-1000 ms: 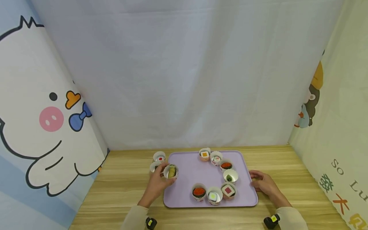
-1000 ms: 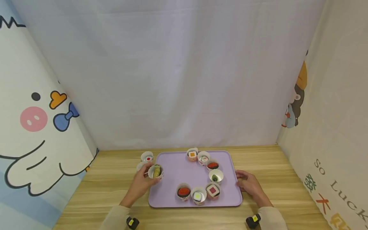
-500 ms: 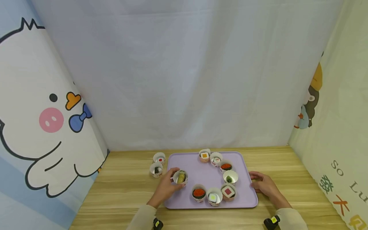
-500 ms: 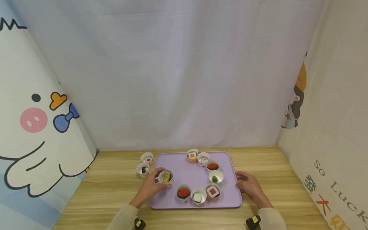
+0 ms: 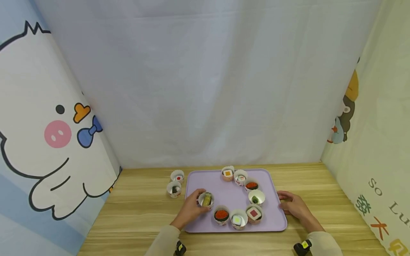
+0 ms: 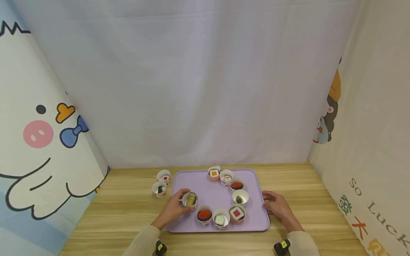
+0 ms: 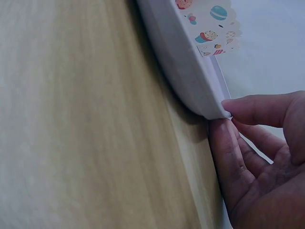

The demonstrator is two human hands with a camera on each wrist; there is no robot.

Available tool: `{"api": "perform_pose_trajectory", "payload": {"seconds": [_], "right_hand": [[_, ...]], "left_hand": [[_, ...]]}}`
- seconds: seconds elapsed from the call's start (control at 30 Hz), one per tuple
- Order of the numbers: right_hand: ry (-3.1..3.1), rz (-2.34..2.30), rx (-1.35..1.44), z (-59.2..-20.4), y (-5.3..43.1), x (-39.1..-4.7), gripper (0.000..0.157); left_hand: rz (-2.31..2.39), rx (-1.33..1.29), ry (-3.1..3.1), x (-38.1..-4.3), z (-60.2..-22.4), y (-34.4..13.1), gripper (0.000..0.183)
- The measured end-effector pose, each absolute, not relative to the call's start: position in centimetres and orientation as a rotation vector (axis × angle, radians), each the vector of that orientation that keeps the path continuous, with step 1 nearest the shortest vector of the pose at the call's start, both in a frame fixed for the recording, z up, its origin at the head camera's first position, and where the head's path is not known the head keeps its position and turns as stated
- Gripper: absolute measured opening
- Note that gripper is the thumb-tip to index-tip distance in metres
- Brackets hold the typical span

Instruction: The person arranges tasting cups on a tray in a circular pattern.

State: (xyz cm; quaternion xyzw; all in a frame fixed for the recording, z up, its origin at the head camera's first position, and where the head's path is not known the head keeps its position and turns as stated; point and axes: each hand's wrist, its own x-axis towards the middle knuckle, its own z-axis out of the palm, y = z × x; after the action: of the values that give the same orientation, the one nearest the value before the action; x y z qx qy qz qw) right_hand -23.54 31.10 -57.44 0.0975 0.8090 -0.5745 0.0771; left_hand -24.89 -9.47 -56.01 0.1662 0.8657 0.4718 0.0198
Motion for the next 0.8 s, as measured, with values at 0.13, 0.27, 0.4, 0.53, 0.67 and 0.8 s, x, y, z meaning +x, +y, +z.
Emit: {"api": "perform_pose_trajectory", "payload": {"seconds": [0.13, 0.27, 0.4, 0.53, 0.67, 0.8], "right_hand": [[2.421, -1.733, 0.284, -57.45, 31.06, -23.46, 0.061], [2.421, -1.737, 0.281, -57.34, 31.00, -23.38, 0.061], [2.424, -1.734, 0.280, -57.38, 31.03, -23.41, 0.060], [2.421, -1.734, 0.279, -57.44, 31.09, -23.48, 0.060], [2.417, -1.738, 0.279, -57.51, 31.12, -23.50, 0.060], [2.414, -1.736, 0.281, -57.58, 31.14, -23.48, 0.061]], "left_hand": [[1.437, 0.528, 2.690, -24.95, -56.34, -9.27, 0.064], [1.408, 0.539, 2.699, -24.98, -56.69, -9.07, 0.064], [1.384, 0.555, 2.705, -24.86, -56.77, -8.82, 0.063], [1.369, 0.568, 2.696, -24.75, -56.79, -8.58, 0.063], [1.372, 0.568, 2.679, -24.57, -56.81, -8.47, 0.063], [1.373, 0.570, 2.663, -24.39, -56.80, -8.46, 0.062]]}}
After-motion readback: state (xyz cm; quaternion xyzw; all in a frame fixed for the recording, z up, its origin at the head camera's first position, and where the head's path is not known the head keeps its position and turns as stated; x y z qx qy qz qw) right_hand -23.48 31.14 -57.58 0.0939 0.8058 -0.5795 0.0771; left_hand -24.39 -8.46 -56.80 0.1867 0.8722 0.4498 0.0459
